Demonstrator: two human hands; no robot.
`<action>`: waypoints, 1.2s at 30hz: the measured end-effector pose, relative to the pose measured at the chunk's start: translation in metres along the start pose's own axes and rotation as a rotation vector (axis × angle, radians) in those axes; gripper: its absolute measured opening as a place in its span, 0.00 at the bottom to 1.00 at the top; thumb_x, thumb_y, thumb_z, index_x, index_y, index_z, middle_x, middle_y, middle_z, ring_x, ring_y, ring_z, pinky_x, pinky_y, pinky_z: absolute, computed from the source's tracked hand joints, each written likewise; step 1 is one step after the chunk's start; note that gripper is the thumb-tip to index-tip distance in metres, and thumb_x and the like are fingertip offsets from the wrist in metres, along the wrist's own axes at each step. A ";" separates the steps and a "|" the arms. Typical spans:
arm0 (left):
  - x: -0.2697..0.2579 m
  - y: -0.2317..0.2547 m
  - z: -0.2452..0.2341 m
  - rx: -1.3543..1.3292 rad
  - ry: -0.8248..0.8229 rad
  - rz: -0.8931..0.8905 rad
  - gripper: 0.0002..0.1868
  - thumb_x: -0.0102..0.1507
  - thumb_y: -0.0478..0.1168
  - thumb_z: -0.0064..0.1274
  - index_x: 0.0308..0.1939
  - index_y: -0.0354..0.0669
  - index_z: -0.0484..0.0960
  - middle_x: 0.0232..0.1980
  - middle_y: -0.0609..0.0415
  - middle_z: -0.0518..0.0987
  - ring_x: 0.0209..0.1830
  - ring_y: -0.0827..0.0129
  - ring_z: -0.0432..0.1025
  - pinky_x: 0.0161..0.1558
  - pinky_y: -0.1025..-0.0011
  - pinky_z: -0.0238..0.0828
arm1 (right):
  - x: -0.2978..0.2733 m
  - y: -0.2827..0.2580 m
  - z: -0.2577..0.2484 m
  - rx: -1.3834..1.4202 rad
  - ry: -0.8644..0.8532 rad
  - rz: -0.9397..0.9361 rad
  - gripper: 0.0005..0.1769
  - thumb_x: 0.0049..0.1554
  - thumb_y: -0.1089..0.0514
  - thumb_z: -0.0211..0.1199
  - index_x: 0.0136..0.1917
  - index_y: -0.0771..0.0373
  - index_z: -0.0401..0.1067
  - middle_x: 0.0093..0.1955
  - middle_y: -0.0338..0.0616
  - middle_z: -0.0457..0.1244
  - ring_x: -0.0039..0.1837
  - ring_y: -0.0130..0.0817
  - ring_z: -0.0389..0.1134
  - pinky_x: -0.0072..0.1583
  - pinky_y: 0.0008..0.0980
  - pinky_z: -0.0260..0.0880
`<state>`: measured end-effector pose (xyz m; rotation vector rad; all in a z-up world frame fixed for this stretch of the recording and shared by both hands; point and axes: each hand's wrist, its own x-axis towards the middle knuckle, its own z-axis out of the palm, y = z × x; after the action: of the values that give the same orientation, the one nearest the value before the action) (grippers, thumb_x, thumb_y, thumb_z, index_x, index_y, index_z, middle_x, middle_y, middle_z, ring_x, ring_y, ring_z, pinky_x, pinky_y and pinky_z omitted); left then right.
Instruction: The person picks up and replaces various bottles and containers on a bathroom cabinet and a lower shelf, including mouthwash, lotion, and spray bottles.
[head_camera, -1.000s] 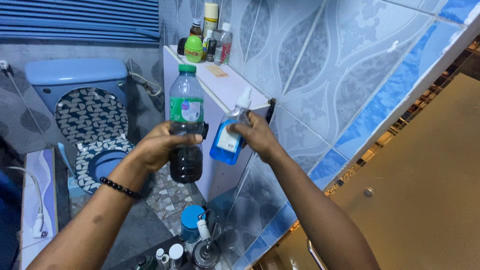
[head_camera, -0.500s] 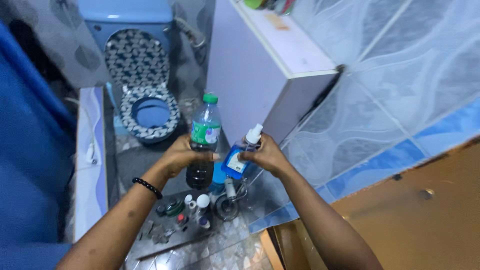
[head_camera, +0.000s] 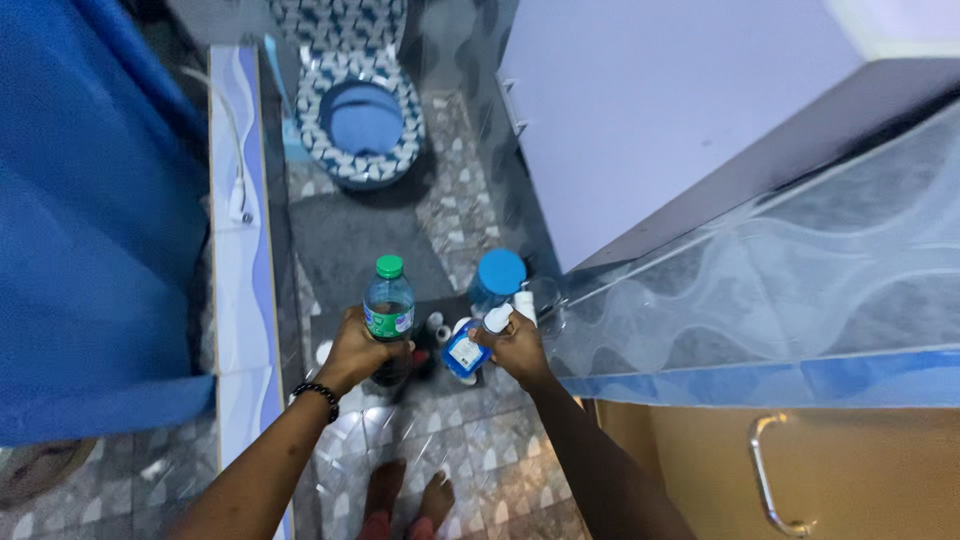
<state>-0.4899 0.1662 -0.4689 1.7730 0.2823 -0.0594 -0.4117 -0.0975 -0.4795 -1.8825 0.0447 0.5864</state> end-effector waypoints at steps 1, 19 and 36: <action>-0.002 -0.013 -0.001 0.034 0.009 -0.045 0.21 0.45 0.36 0.72 0.40 0.39 0.83 0.39 0.51 0.87 0.39 0.65 0.82 0.48 0.66 0.79 | 0.004 0.017 0.008 -0.062 0.019 -0.033 0.19 0.49 0.52 0.75 0.49 0.64 0.76 0.44 0.43 0.71 0.43 0.29 0.70 0.45 0.34 0.70; 0.013 -0.250 0.061 0.170 0.162 -0.332 0.53 0.40 0.48 0.76 0.64 0.37 0.66 0.63 0.44 0.67 0.64 0.55 0.67 0.66 0.64 0.65 | 0.073 0.215 0.107 -0.561 0.264 -0.226 0.26 0.41 0.52 0.78 0.50 0.64 0.75 0.51 0.56 0.67 0.53 0.55 0.70 0.54 0.47 0.72; 0.025 -0.375 0.126 0.430 -0.062 -0.460 0.54 0.41 0.46 0.76 0.68 0.47 0.67 0.75 0.47 0.57 0.71 0.55 0.62 0.70 0.69 0.64 | 0.124 0.351 0.154 -0.715 0.082 -0.353 0.29 0.44 0.62 0.69 0.60 0.61 0.70 0.57 0.63 0.64 0.54 0.64 0.68 0.52 0.55 0.71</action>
<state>-0.5347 0.1206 -0.8597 2.0908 0.6664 -0.5372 -0.4672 -0.0677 -0.8774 -2.5242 -0.4943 0.2909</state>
